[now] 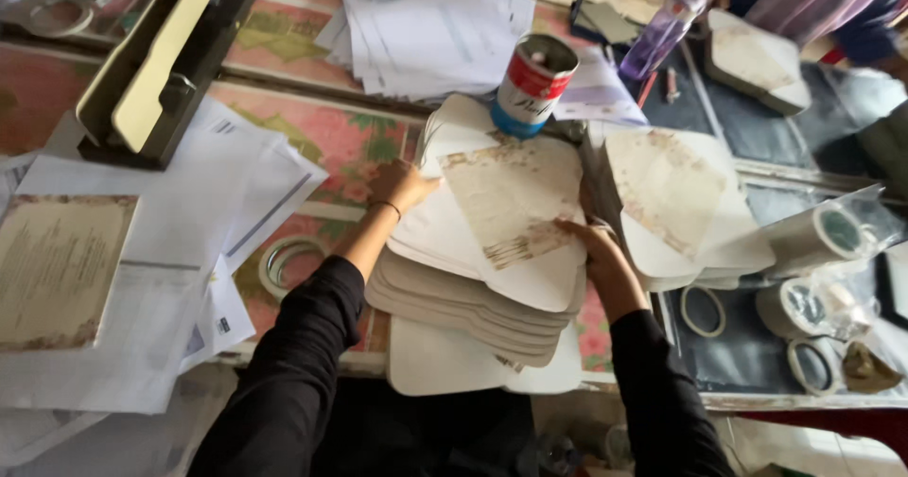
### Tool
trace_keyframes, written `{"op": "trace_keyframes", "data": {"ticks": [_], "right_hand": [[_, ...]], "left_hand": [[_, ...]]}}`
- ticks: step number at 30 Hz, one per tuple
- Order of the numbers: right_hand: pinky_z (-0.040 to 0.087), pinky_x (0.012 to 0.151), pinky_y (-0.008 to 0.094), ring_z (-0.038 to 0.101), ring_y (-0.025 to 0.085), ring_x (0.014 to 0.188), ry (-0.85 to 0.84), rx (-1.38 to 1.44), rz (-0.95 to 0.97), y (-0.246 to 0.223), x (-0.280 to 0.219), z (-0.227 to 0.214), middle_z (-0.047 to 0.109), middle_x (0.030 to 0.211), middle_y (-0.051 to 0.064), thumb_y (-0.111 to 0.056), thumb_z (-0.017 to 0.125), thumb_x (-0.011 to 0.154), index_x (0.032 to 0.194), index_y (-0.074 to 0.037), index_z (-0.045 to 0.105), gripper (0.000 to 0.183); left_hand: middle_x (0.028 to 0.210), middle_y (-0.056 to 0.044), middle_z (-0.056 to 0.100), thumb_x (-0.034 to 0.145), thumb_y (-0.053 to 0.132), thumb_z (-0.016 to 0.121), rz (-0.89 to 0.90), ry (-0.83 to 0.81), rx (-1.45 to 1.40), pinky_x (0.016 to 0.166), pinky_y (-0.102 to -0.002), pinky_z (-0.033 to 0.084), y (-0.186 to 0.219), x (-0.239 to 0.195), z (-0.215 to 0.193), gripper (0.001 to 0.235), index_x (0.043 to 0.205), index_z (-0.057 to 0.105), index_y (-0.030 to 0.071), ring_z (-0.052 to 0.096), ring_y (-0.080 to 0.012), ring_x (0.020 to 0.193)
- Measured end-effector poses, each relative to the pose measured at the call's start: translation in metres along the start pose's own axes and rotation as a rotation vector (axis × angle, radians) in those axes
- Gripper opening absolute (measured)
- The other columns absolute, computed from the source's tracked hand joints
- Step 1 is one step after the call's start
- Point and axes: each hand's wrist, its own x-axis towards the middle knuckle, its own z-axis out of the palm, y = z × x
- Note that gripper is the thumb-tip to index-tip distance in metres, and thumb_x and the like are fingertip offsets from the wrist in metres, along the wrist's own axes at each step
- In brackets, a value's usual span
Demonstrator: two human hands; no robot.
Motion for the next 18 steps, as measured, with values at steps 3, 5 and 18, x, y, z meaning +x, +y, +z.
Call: {"op": "trace_keyframes", "data": {"ticks": [3,5,18], "right_hand": [[0.067,0.078,0.054,0.08,0.037,0.09,0.661,0.381,0.697,-0.058,0.015,0.031,0.079,0.116,0.019,-0.001,0.092,0.077,0.148,-0.01,0.066,0.076],[0.064,0.085,0.048,0.07,0.028,0.094,0.665,0.203,0.469,-0.007,0.007,0.014,0.075,0.112,0.022,0.011,0.096,0.069,0.13,0.008,0.064,0.069],[0.063,0.067,0.051,0.073,0.034,0.078,0.854,0.141,0.515,-0.168,-0.079,0.062,0.074,0.111,0.023,-0.004,0.09,0.082,0.161,-0.019,0.037,0.096]], "left_hand": [[0.14,-0.037,0.065,0.069,0.097,0.075,-0.029,-0.016,-0.119,0.097,-0.061,0.06,-0.017,-0.001,0.011,0.132,0.141,0.054,-0.011,0.069,-0.0521,0.126],[0.131,-0.04,0.07,0.072,0.053,0.096,-0.045,-0.141,-0.786,0.1,-0.054,0.054,-0.023,-0.018,0.009,0.101,0.138,0.064,-0.017,0.067,-0.0528,0.129],[0.135,-0.02,0.077,0.068,0.058,0.098,0.177,-0.201,-0.725,0.113,-0.047,0.054,-0.022,-0.114,-0.045,0.096,0.143,0.07,0.005,0.068,-0.0364,0.134]]}}
